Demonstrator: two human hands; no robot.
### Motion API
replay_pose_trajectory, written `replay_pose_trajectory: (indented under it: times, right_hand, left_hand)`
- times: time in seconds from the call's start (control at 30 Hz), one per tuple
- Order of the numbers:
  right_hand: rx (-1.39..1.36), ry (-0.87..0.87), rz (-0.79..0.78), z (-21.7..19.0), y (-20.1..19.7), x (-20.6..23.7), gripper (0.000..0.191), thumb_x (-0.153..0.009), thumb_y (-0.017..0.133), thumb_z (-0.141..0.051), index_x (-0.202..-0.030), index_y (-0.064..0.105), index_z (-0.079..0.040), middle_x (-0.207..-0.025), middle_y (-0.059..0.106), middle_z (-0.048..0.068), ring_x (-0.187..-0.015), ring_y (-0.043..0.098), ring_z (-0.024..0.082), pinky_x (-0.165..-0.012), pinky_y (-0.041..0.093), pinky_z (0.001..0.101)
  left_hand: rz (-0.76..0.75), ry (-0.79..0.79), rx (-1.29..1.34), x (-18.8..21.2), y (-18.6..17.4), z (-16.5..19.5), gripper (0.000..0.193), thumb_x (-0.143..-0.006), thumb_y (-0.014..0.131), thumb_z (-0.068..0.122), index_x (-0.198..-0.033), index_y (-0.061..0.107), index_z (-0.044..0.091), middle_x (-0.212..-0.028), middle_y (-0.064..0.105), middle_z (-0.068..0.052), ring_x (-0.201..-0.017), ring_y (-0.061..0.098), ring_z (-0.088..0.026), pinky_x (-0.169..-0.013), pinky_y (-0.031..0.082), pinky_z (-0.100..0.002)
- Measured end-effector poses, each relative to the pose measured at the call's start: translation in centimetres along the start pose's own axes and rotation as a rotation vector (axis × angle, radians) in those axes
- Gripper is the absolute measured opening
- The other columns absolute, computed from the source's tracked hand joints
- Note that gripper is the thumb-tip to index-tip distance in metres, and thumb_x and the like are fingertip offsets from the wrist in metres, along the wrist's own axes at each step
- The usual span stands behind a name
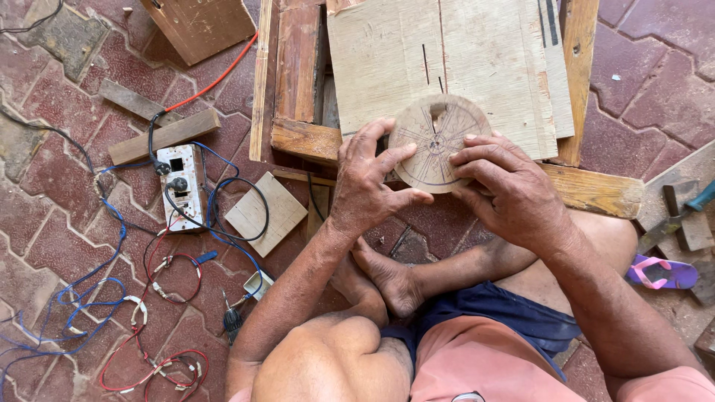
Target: The person sits on the floor holding a round wooden disc with radial pencil lines and a cut slot, rotating it and marking it with a pencil. They briefly reach toward a cordless drill and small parts on the floor, then continue turning and marking the disc, holding it up to view both sides.
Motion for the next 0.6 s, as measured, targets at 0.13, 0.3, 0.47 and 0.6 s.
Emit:
replay_pose_trajectory:
  times: [0.13, 0.3, 0.47, 0.6]
  right_hand:
    - [0.023, -0.019, 0.002, 0.3, -0.2, 0.1, 0.022, -0.085, 0.08, -0.007, -0.104, 0.069, -0.005, -0.121, 0.069, 0.009, -0.132, 0.062, 0.031, -0.111, 0.05, 0.0433]
    - [0.098, -0.081, 0.003, 0.1, -0.4, -0.3, 0.028, -0.083, 0.081, -0.01, -0.109, 0.072, -0.007, -0.12, 0.071, 0.009, -0.129, 0.063, 0.028, -0.114, 0.047, 0.0451]
    - [0.102, -0.127, -0.017, 0.6, -0.5, -0.6, 0.042, -0.076, 0.085, -0.021, -0.113, 0.072, -0.007, -0.124, 0.07, 0.009, -0.129, 0.062, 0.03, -0.111, 0.047, 0.0454]
    - [0.086, -0.118, -0.002, 0.8, 0.1, -0.2, 0.039, -0.079, 0.087, -0.023, -0.111, 0.07, -0.008, -0.123, 0.069, 0.006, -0.129, 0.062, 0.027, -0.113, 0.048, 0.0445]
  left_hand:
    - [0.008, -0.058, 0.064, 0.3, -0.2, 0.0, 0.067, -0.069, 0.094, 0.054, -0.116, 0.074, 0.012, -0.142, 0.051, -0.014, -0.138, 0.05, -0.031, -0.119, 0.043, -0.049]
    - [0.05, -0.022, 0.084, -0.2, -0.9, 0.5, 0.061, -0.075, 0.091, 0.049, -0.113, 0.074, 0.005, -0.139, 0.057, -0.015, -0.135, 0.057, -0.034, -0.114, 0.051, -0.045]
    - [0.053, -0.009, 0.078, -0.6, -0.8, 0.2, 0.061, -0.071, 0.093, 0.047, -0.111, 0.075, 0.005, -0.135, 0.059, -0.017, -0.132, 0.058, -0.035, -0.111, 0.05, -0.046]
    - [0.024, -0.038, 0.141, 0.0, -0.8, -0.3, 0.056, -0.072, 0.093, 0.044, -0.112, 0.076, 0.007, -0.14, 0.059, -0.015, -0.136, 0.057, -0.034, -0.114, 0.05, -0.045]
Point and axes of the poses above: each hand's wrist, its own x-axis away from the middle knuckle, its own y-axis out of the palm, z = x × y, the point moved 5 cm from there along -x, towards the middle knuckle
